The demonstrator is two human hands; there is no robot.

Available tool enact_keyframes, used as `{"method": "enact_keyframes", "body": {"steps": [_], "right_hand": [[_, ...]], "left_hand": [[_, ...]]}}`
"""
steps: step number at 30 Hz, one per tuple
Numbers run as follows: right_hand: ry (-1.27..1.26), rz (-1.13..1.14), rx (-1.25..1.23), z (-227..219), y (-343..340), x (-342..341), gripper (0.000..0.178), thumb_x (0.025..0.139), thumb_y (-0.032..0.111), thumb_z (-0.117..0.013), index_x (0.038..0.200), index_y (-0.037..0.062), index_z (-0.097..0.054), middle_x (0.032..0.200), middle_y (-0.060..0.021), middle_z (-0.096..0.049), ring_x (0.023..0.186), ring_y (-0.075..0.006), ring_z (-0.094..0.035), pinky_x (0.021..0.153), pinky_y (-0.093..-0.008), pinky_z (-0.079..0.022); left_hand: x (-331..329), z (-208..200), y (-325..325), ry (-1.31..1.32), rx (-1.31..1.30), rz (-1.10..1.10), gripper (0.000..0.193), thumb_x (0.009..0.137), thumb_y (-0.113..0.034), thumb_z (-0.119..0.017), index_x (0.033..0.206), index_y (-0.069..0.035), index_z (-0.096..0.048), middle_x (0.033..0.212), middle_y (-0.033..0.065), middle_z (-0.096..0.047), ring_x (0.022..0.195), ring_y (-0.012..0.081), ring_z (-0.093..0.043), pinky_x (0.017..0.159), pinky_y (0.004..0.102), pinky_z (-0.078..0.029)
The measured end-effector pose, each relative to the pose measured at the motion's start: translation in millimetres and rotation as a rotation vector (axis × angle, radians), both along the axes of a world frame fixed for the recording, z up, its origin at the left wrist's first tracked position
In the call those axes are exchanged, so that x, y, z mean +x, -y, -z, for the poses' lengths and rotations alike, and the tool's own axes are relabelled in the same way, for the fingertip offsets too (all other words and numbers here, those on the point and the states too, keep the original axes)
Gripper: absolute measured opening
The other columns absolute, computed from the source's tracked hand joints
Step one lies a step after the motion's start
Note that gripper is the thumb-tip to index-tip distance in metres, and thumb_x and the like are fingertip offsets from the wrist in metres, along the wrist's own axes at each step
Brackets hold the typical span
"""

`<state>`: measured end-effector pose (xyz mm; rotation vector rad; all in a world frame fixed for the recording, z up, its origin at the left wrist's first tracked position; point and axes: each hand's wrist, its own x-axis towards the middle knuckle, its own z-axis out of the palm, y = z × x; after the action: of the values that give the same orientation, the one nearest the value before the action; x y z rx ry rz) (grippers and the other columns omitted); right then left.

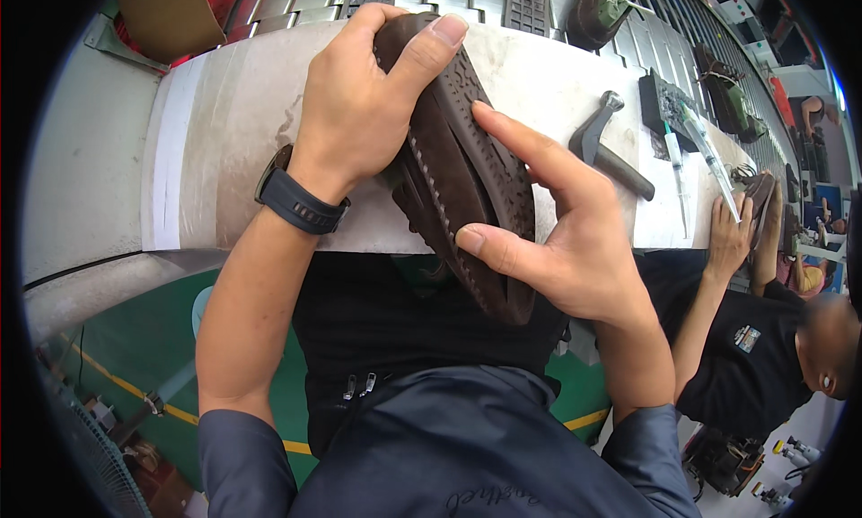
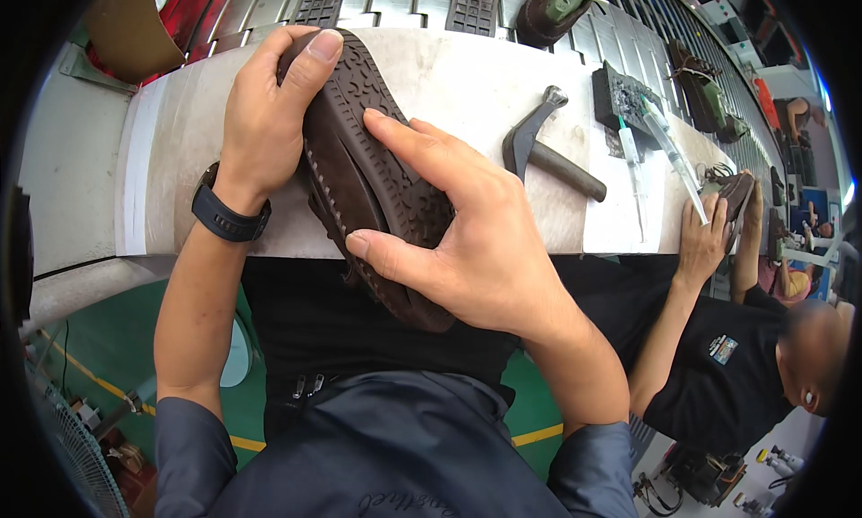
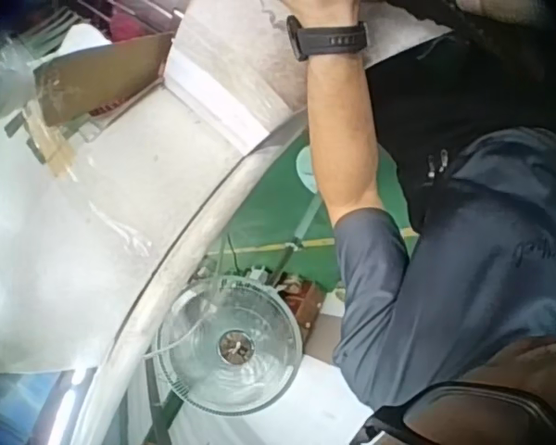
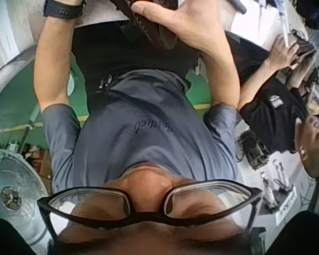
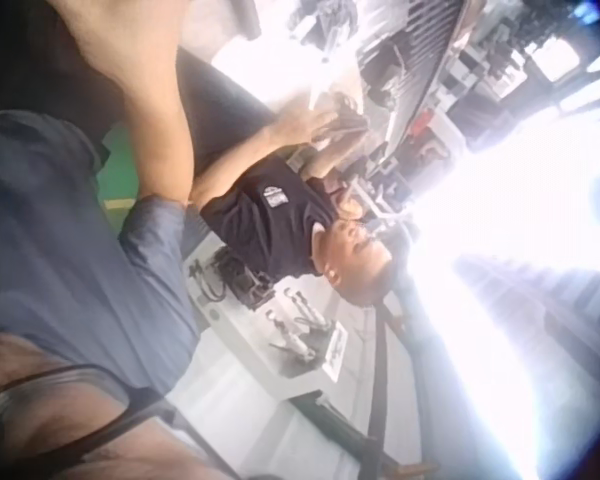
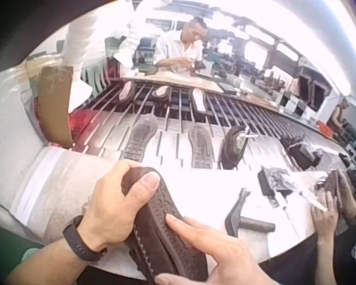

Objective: The person attaches soles onto shoe uppers by hand, presses them into place, and taps the edges of the shoes with a hammer.

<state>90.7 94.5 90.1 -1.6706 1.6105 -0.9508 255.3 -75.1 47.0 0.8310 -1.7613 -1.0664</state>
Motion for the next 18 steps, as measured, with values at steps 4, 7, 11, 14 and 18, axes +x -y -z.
{"method": "enact_keyframes", "body": {"steps": [4, 7, 11, 14, 18], "right_hand": [[-0.047, 0.046, -0.096, 0.0, -3.8, 6.9, 0.081, 0.08, 0.017, -0.09, 0.155, 0.0028, -0.063, 0.155, -0.0276, -0.062, 0.145, -0.0347, -0.06, 0.122, -0.0417, -0.043], [-0.097, 0.065, -0.093, -3.1, -5.8, 10.2, 0.077, 0.08, 0.015, -0.089, 0.152, 0.0028, -0.066, 0.154, -0.0306, -0.061, 0.145, -0.0383, -0.06, 0.123, -0.0427, -0.043], [-0.151, 0.065, -0.115, -4.5, -7.0, 10.6, 0.072, 0.081, 0.014, -0.087, 0.15, 0.0028, -0.068, 0.153, -0.0334, -0.06, 0.144, -0.0408, -0.061, 0.121, -0.0429, -0.044], [-0.191, 0.064, -0.123, -3.1, -6.8, 12.3, 0.072, 0.082, 0.013, -0.086, 0.15, 0.0026, -0.068, 0.152, -0.0342, -0.06, 0.143, -0.042, -0.062, 0.12, -0.0425, -0.045], [-0.224, 0.071, -0.132, -3.3, -5.8, 11.5, 0.07, 0.082, 0.012, -0.085, 0.15, 0.0021, -0.068, 0.151, -0.0344, -0.061, 0.141, -0.0426, -0.063, 0.119, -0.0423, -0.047]], "left_hand": [[0.8, 2.6, 0.1, -0.001, -0.028, -0.02, 0.067, 0.101, -0.063, -0.072, 0.11, 0.003, -0.072, 0.089, 0.0133, -0.078, 0.083, 0.0226, -0.076, 0.077, 0.0361, -0.06], [0.9, 3.0, -0.8, 0.005, -0.04, -0.041, 0.064, 0.101, -0.061, -0.073, 0.109, 0.003, -0.072, 0.088, 0.0129, -0.079, 0.081, 0.0229, -0.076, 0.075, 0.0365, -0.06], [-0.5, 1.3, -2.9, 0.024, -0.06, -0.058, 0.062, 0.101, -0.059, -0.074, 0.108, 0.002, -0.072, 0.086, 0.0139, -0.078, 0.079, 0.0252, -0.076, 0.075, 0.038, -0.06], [-1.0, 2.4, -3.2, 0.036, -0.076, -0.072, 0.061, 0.101, -0.058, -0.073, 0.107, 0.003, -0.072, 0.085, 0.0157, -0.078, 0.079, 0.0281, -0.077, 0.074, 0.0395, -0.06], [-2.4, 2.8, -2.1, 0.058, -0.09, -0.083, 0.06, 0.102, -0.057, -0.073, 0.106, 0.003, -0.073, 0.086, 0.0182, -0.079, 0.08, 0.0309, -0.078, 0.074, 0.0407, -0.06]]}}
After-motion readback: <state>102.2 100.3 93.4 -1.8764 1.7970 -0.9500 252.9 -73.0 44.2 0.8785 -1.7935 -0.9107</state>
